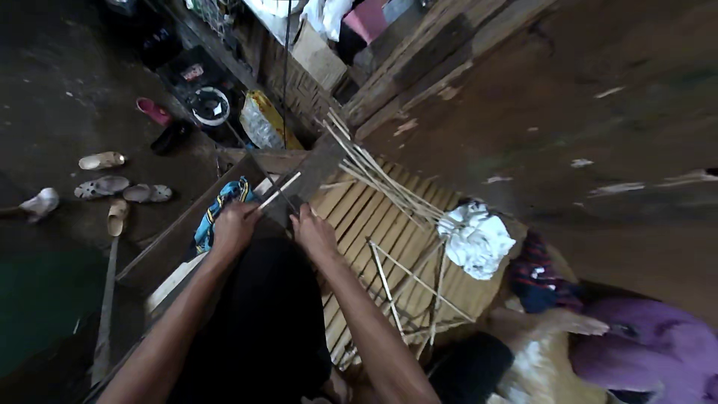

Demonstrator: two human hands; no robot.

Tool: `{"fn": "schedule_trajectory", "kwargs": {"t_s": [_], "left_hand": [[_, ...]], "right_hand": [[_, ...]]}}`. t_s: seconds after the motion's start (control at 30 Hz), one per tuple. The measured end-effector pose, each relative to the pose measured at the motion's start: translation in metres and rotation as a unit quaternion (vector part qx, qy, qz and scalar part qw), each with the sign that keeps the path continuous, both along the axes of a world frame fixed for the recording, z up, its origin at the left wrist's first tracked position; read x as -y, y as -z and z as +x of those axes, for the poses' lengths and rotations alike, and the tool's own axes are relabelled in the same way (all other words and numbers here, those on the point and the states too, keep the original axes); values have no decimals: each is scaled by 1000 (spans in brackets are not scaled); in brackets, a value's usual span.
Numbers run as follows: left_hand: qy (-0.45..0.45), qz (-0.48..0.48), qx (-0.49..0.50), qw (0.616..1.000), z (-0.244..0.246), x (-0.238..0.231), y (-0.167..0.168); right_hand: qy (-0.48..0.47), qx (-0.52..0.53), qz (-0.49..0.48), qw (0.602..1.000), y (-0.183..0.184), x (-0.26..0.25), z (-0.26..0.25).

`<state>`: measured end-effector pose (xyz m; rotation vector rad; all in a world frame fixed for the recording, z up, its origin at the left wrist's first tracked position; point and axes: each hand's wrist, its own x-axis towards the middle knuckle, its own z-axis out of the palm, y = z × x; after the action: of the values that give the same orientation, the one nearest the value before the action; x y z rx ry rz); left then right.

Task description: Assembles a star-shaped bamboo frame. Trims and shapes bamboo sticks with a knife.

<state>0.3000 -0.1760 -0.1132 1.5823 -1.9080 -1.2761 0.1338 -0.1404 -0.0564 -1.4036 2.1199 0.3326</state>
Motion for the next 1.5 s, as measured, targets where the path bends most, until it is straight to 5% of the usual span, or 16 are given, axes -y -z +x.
{"fn": "schedule_trajectory", "kwargs": {"t_s": [0.3,0.47,1.1,1.5], "left_hand": [[-6,-28,-27,999,5,-1,-12],[49,27,14,998,4,6,-10],[43,1,25,999,-7,11,-8],[120,198,-81,969,-38,22,-117]], "right_hand": [[-34,-29,-55,997,-20,-4,2],[5,-4,23,1000,-10,9,-1],[21,-7,11,1000,-9,1,0],[77,17,-163,983,-69,-59,3]]}}
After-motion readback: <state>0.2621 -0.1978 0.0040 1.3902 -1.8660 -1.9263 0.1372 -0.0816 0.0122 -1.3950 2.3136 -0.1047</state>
